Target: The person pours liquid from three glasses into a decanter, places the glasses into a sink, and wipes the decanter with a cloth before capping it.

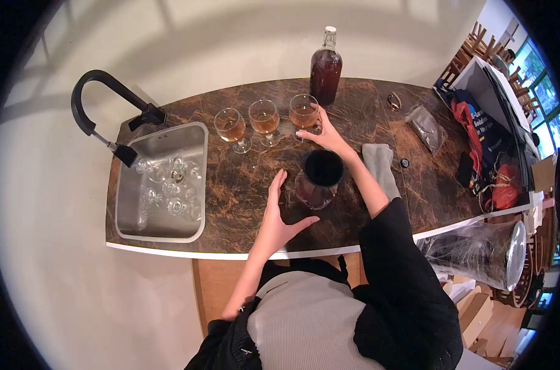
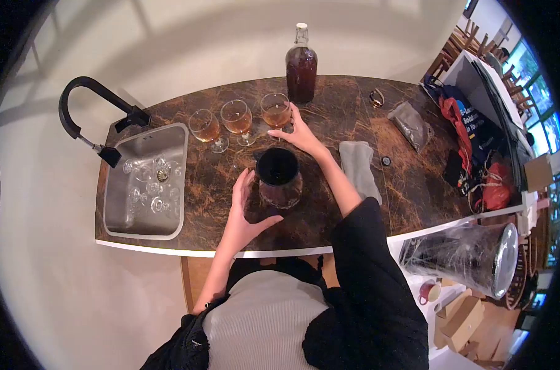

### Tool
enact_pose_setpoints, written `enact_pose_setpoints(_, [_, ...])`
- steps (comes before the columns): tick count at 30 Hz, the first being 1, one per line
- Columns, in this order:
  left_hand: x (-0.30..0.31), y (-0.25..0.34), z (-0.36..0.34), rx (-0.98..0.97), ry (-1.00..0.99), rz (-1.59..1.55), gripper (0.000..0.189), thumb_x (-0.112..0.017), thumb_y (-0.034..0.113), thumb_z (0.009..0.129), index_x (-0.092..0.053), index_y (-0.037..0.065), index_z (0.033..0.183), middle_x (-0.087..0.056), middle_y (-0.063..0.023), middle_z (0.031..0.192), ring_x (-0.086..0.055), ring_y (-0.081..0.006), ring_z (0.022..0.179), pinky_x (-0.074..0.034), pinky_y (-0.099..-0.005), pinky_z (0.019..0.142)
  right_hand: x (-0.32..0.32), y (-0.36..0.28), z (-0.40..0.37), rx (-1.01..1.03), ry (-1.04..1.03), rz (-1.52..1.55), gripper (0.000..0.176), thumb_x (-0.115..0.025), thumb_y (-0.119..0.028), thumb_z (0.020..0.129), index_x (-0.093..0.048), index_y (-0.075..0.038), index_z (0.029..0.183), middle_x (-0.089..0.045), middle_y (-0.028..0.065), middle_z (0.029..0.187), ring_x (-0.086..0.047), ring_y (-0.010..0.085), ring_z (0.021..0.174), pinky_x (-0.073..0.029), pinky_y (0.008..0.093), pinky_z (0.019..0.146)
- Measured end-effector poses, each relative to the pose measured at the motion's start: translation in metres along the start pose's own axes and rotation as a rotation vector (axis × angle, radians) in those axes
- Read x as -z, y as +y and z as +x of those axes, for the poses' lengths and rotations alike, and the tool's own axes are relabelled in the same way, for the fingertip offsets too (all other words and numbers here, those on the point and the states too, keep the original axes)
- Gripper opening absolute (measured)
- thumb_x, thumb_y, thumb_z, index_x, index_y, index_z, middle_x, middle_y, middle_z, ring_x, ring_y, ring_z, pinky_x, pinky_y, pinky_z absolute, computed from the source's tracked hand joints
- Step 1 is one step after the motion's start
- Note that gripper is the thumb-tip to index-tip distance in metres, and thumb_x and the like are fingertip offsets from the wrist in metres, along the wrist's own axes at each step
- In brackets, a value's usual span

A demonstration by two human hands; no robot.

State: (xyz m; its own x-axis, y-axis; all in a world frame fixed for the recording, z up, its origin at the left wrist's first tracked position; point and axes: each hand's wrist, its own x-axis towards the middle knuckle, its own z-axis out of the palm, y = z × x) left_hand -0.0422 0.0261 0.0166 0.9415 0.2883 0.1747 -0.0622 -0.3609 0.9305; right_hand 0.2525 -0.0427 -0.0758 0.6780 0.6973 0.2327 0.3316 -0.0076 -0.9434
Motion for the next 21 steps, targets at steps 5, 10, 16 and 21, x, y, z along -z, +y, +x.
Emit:
enact_pose_setpoints(5, [0.013,0.009,-0.007,0.078,0.017,0.021,0.113,-0.091,0.01,0.071,-0.018,0.01,0.158,-0.032,-0.0187,0.158,-0.031,-0.0296,0.148,-0.026,-0.046,0.121,-0.009,0.005,-0.002,0.024,0.049,0.122,0.115,-0.086,-0.042,0.078,-0.013,0.004,0.154,-0.032,0.0247,0.156,-0.04,0.0321,0.14,-0.033,0.0426,0.118])
enact_pose_setpoints(10, [0.011,-0.003,-0.004,0.073,-0.01,-0.009,0.113,-0.091,0.011,0.071,-0.018,0.011,0.158,-0.032,-0.0171,0.158,-0.031,-0.0293,0.148,-0.025,-0.0466,0.121,0.022,0.004,-0.023,-0.213,0.151,-0.652,0.108,-0.085,-0.041,0.076,-0.023,0.004,0.152,-0.04,0.0287,0.149,-0.042,0.0382,0.139,-0.033,0.0551,0.114])
enact_pose_setpoints(16, [0.01,-0.012,0.0,0.083,-0.045,-0.012,0.111,-0.09,0.01,0.073,-0.019,0.012,0.158,-0.033,-0.0159,0.158,-0.031,-0.0285,0.148,-0.026,-0.0461,0.121,0.037,0.002,-0.133,-0.642,0.533,-1.456,0.084,-0.068,-0.043,0.088,-0.032,-0.001,0.152,-0.034,0.0257,0.155,-0.034,0.0467,0.141,-0.031,0.0662,0.109])
enact_pose_setpoints(21, [0.009,-0.018,0.002,0.095,-0.063,-0.013,0.109,-0.089,0.01,0.074,-0.02,0.013,0.158,-0.033,-0.0152,0.158,-0.032,-0.0285,0.148,-0.026,-0.046,0.12,0.033,0.011,-0.18,-0.431,0.413,-1.432,0.075,-0.061,-0.037,0.094,-0.029,-0.014,0.158,-0.028,0.0156,0.162,-0.037,0.0421,0.14,-0.036,0.0615,0.108])
